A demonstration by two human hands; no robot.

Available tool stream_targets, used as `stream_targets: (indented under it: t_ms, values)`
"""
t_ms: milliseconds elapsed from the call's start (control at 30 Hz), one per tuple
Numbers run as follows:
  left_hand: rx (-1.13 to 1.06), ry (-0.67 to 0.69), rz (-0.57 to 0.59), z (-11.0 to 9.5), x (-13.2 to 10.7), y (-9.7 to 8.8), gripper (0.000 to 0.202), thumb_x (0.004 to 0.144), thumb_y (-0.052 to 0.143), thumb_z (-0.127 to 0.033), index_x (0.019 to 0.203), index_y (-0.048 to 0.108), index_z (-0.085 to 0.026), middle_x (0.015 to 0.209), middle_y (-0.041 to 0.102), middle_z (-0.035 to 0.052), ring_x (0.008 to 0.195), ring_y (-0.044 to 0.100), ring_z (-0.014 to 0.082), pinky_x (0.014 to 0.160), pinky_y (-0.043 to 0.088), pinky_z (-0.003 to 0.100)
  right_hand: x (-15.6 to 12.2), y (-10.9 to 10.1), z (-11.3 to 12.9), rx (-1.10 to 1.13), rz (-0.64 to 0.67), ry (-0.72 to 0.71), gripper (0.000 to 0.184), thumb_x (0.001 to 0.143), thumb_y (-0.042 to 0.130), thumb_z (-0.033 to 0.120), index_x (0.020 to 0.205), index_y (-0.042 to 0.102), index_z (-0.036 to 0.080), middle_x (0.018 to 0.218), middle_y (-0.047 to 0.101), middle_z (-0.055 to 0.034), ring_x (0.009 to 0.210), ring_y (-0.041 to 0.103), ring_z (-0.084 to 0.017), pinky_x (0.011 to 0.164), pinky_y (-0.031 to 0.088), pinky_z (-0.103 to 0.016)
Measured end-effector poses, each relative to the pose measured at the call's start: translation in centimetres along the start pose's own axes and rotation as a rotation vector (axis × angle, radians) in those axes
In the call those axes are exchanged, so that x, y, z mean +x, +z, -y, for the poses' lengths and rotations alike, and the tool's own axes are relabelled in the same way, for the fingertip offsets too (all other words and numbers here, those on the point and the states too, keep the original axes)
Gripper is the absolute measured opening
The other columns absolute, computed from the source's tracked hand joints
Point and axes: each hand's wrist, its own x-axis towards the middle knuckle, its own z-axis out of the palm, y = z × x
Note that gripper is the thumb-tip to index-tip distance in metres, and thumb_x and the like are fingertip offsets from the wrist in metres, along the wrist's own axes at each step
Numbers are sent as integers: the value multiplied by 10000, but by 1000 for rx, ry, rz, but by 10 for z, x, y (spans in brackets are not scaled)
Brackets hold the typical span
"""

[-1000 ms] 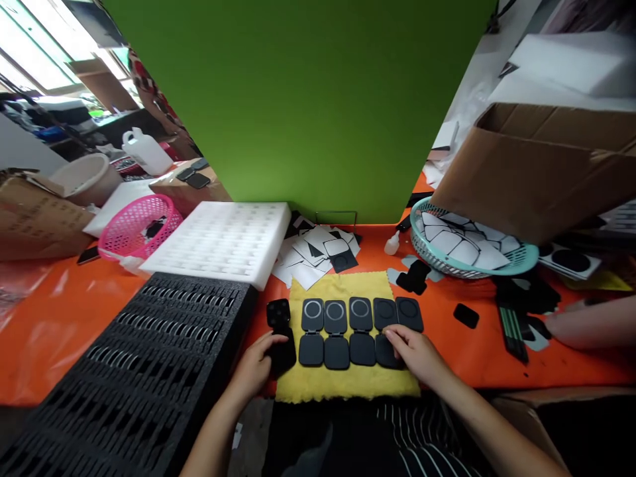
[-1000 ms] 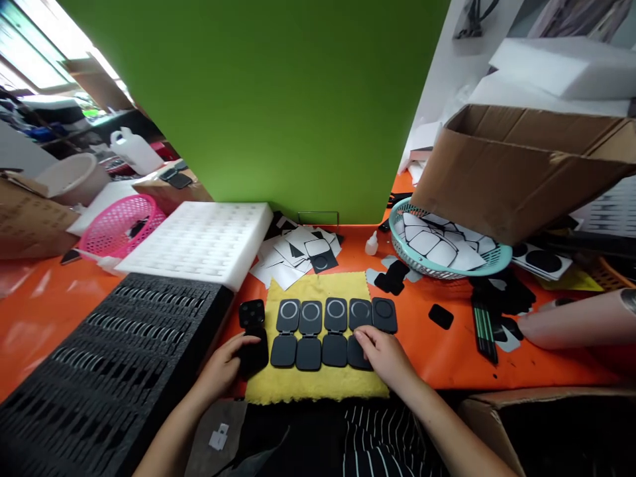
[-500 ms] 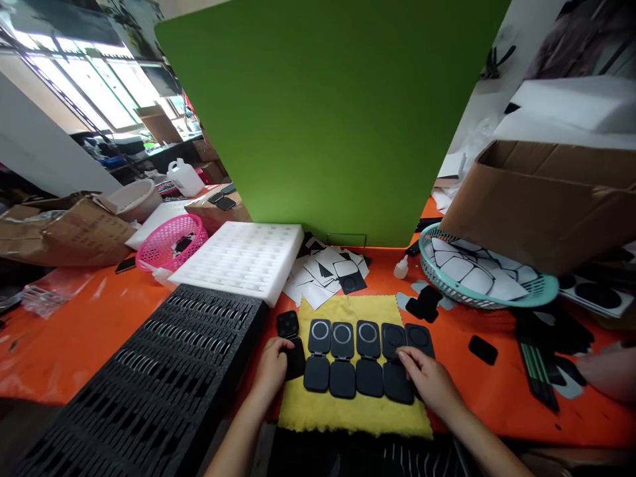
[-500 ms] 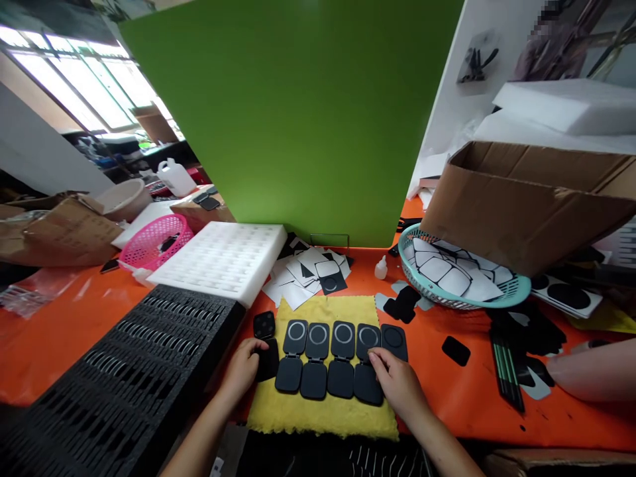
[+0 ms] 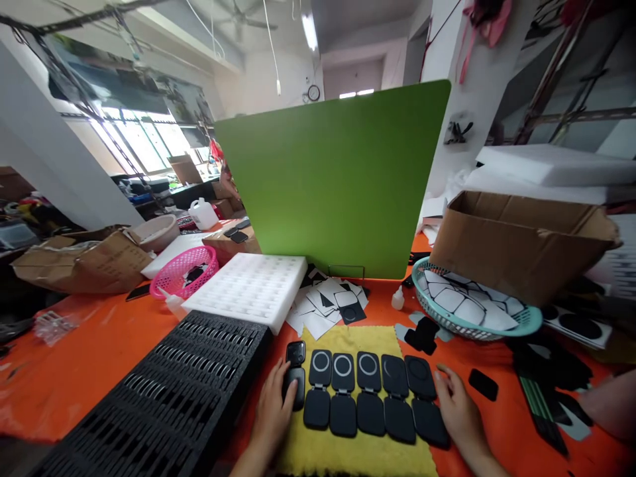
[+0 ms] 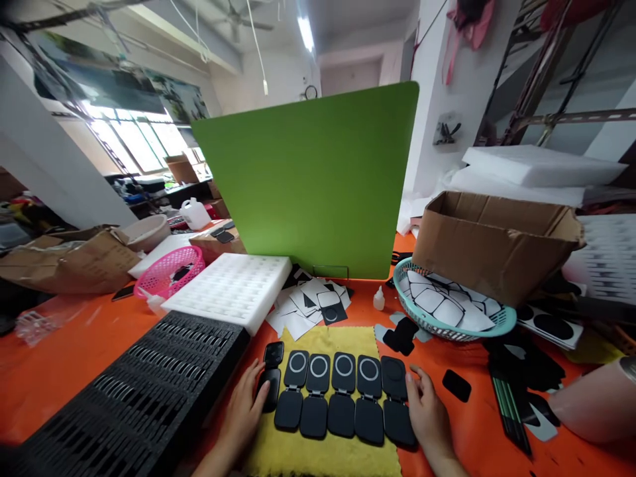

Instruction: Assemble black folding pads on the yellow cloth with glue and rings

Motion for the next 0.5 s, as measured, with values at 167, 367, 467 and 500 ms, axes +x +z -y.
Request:
stream_targets:
  t_ms: [167, 367, 467, 500]
  values:
    - [18, -38, -32, 14, -16, 11, 469, 822, 364, -397, 1230, 442, -179, 1320, 412, 86, 1223, 362, 225, 1001, 314, 387, -2, 3, 5, -47, 37, -40, 520, 771, 314, 567, 1073, 490, 182, 989, 632, -128, 872, 600, -256, 676, 459, -312]
    - [27, -10, 15, 10, -13, 9, 470, 785, 419, -418, 1207, 496, -226, 1287, 461, 53, 1227, 359, 238, 1021, 284, 394, 4, 6, 0, -33, 77, -10, 496, 720, 348, 603, 1016, 467, 223, 1014, 619, -140, 890, 593, -307, 690, 471, -387]
    - [31, 3, 24, 13, -11, 10, 486, 778, 422, -419, 1221, 485, -229, 1300, 443, 50, 1226, 360, 243, 1015, 294, 397, 10, 10, -7, 26, 64, 6, 454, 669, 393, 617, 944, 462, 262, 1014, 612, -150, 906, 586, -327, 713, 469, -418]
    - [33, 4, 12, 15, -11, 12, 491, 776, 421, -418, 1223, 484, -225, 1300, 442, 52, 1222, 367, 242, 1010, 303, 391, 11, 11, -9, 42, 56, 26, 442, 653, 401, 625, 926, 459, 282, 1001, 613, -152, 893, 589, -329, 707, 470, -424]
